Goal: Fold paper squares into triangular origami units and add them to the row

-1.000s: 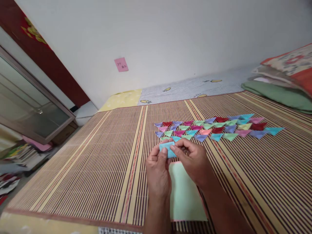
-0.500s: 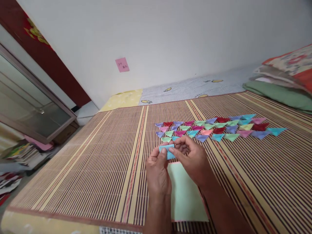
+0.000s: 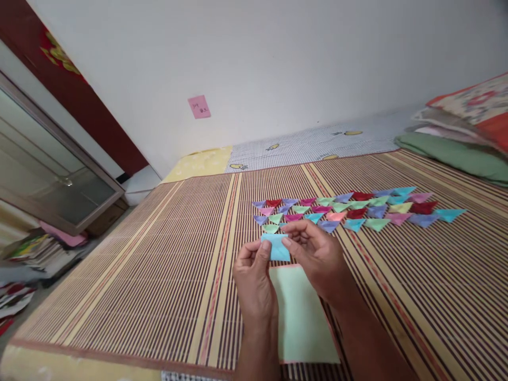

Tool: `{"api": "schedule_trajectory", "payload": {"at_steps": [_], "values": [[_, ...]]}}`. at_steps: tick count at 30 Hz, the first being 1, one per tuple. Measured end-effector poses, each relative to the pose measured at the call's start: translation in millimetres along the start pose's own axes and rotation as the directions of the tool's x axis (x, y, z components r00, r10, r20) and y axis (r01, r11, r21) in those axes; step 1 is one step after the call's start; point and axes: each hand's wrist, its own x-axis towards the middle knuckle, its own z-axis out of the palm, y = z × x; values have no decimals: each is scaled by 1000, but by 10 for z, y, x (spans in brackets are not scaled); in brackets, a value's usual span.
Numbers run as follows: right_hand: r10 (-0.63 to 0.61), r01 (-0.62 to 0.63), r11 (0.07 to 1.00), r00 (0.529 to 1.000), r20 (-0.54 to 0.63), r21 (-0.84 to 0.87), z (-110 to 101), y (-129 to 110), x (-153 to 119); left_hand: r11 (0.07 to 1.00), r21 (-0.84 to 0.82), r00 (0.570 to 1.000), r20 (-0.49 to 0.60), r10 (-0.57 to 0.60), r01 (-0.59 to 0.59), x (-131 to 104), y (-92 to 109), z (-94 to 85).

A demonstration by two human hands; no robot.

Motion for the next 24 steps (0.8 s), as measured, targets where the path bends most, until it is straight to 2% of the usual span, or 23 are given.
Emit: {"api": "schedule_trajectory", "payload": {"at_steps": [5,7,12,18,21,24], "values": [[-228,225,960,974,5,-166,-12,-95,-7,991,114,996,63,56,-63,-23,-17,-47],[-249,247,953,968,9,-174,-10,-111,-7,988,138,994,84,64,-75,-31,-21,-53],[-110,112,990,994,24,-91,-22,-96,-10,971,204,989,101,108,-127,-34,-10,-56],[80,-95,984,992,99,153,-52,-91,-11,948,270,978,166,126,-168,-70,44,-61],[100,-118,974,990,101,196,-55,-96,-10,947,264,972,192,136,-185,-73,47,-57],[94,-109,981,991,97,163,-49,-104,-10,951,257,975,177,132,-175,-62,31,-57]]}}
